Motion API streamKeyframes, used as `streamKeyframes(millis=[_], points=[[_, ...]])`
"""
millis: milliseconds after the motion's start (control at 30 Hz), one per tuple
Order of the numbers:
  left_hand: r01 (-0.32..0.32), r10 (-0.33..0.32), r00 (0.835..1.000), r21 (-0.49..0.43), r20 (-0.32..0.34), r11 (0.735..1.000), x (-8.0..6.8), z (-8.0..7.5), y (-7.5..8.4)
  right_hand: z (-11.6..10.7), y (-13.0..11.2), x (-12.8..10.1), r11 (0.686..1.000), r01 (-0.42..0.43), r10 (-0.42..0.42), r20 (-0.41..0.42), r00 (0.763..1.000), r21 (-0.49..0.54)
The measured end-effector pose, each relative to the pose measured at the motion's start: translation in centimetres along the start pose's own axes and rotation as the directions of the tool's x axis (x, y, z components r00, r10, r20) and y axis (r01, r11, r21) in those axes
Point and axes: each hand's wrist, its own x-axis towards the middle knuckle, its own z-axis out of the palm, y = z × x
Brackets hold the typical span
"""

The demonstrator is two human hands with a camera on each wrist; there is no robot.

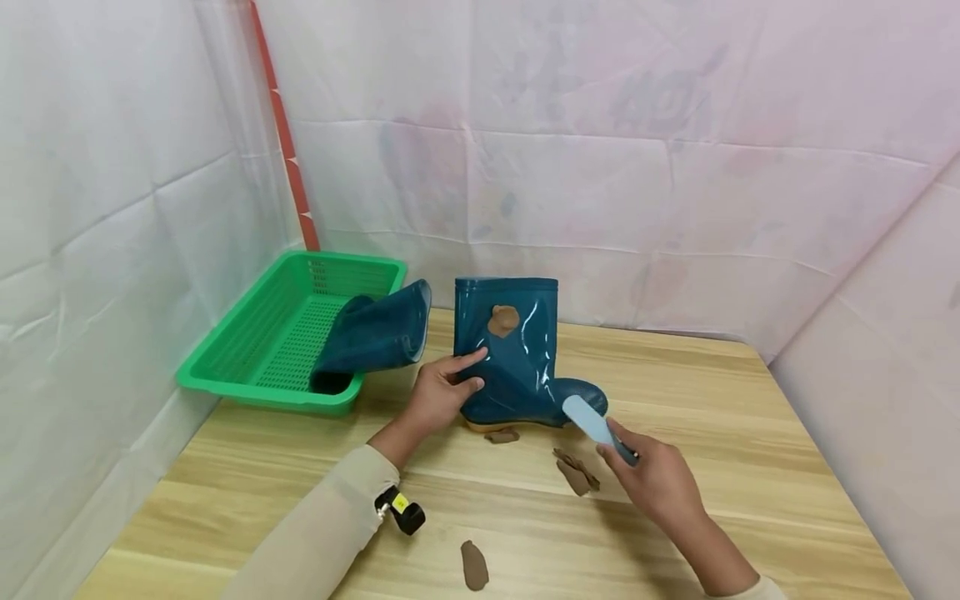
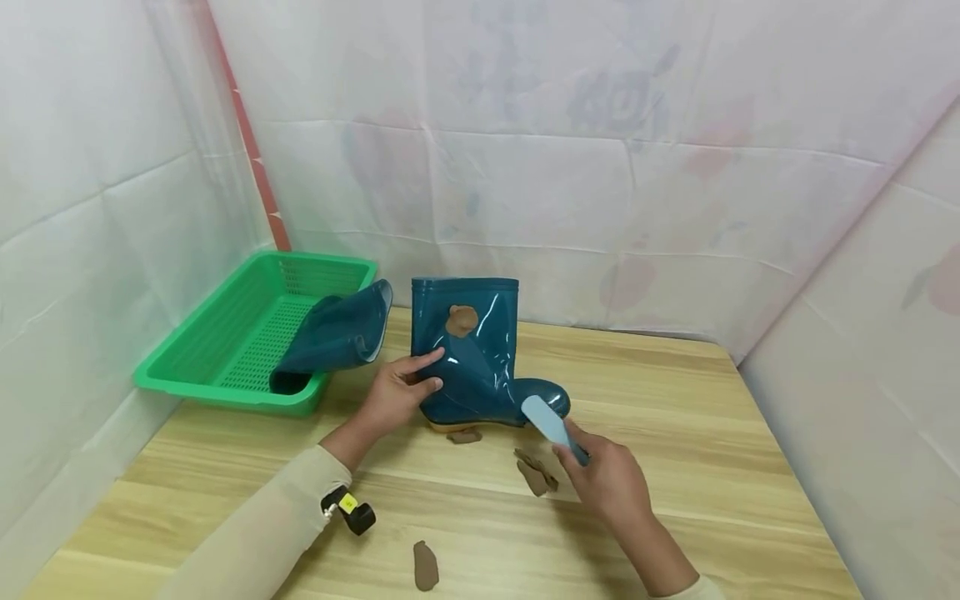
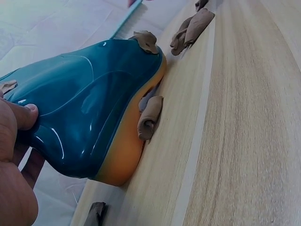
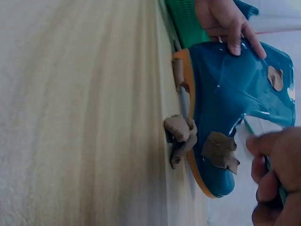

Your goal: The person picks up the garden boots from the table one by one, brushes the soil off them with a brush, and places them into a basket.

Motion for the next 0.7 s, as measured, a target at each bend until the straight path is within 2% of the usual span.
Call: streamKeyframes(millis=[67,167,300,367,500,700], points=[[0.003,-0.003,1.0,0.005,0.0,1.0,0.0,-0.08,0.03,-0.07,-0.05,-0.02,1.0,-0.019,0.019,0.003,1.0,-0.022],[0.007,-0.007,1.0,0.01,0.005,1.0,-0.02,-0.19,0.15,-0.15,-0.09,-0.02,0.999,-0.044,0.043,-0.04,0.998,-0.029],[0.011,-0.011,1.0,0.01,-0.004,1.0,0.06,-0.13,0.16,-0.04,-0.22,0.04,1.0,-0.002,0.002,0.014,1.0,0.005],[0.01,-0.01,1.0,0.009,-0.005,1.0,0.05,-0.07,0.18,-0.13,-0.11,-0.02,1.0,-0.011,0.011,0.025,1.0,-0.018],[0.008,-0.008,1.0,-0.004,0.004,1.0,0.03,0.01,0.12,-0.39,0.34,-0.19,0.997,-0.061,0.058,-0.046,0.997,-0.056],[0.008,-0.008,1.0,-0.007,-0.009,1.0,0.04,-0.01,0.1,-0.24,0.36,-0.12,1.0,-0.011,0.012,0.019,1.0,-0.009]])
